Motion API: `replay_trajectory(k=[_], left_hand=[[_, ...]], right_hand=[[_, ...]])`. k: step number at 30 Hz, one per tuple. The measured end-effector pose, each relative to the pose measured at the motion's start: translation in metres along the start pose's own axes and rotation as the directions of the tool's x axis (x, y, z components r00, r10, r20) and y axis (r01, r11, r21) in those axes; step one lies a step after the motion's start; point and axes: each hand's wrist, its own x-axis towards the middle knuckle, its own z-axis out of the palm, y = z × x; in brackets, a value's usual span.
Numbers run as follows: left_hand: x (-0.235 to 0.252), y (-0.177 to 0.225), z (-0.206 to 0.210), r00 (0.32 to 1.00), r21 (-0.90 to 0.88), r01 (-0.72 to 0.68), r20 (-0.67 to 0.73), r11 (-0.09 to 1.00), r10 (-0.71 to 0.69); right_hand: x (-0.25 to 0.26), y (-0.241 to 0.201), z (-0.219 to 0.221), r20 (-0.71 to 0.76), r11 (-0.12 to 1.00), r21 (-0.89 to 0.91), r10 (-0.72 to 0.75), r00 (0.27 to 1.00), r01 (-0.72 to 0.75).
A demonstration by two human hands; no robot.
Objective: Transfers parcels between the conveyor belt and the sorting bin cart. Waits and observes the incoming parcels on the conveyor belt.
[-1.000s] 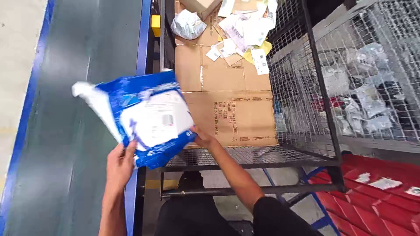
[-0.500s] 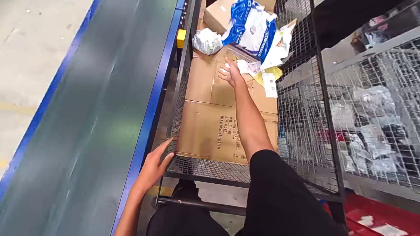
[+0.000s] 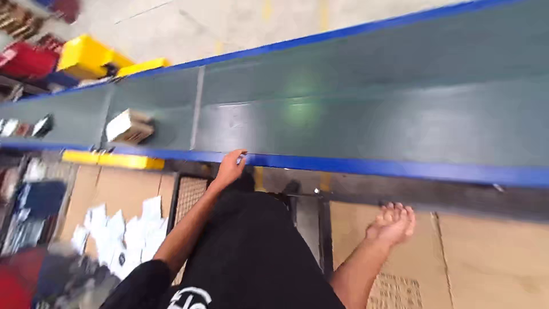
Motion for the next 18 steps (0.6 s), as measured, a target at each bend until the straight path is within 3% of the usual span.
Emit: replay_trajectory(k=[3,6,9,12,13,14,15,18], left_hand=[[-0.017,-0.054,-0.029,0.958,-0.058,0.175,-0.22,0.983,-0.183],[-0.027,-0.108,-0.065,0.865,-0.083,0.333,-0.371,0.939,-0.34],[-0.037,-0.164,-0.115,0.703,-0.162,0.45,-0.542,0.878,-0.46],[-0.046,-0.222,-0.172,0.498,-0.282,0.495,-0.683,0.822,-0.534],[-0.048,-0.243,-0.19,0.471,-0.263,0.511,-0.711,0.818,-0.523],[-0.049,-0.263,-0.208,0.505,-0.182,0.532,-0.716,0.827,-0.482],[-0.047,-0.281,-0.226,0.583,-0.073,0.543,-0.684,0.836,-0.439],[-0.023,-0.316,-0.271,0.8,0.194,0.51,-0.464,0.838,-0.38]], right_hand=[[-0.012,0.001,0.056,0.091,0.954,-0.218,-0.188,0.978,0.203],[-0.016,-0.019,0.1,0.317,0.93,-0.288,-0.133,0.939,0.229],[-0.02,-0.022,0.139,0.461,0.863,-0.392,-0.115,0.88,0.318],[-0.048,-0.024,0.187,0.53,0.807,-0.463,-0.08,0.844,0.367],[-0.064,-0.024,0.209,0.571,0.796,-0.474,-0.047,0.819,0.376],[-0.081,-0.023,0.232,0.635,0.784,-0.47,-0.02,0.772,0.407],[-0.099,-0.019,0.258,0.713,0.764,-0.45,-0.005,0.701,0.463],[-0.165,-0.005,0.351,0.911,0.67,-0.342,0.064,0.407,0.659]])
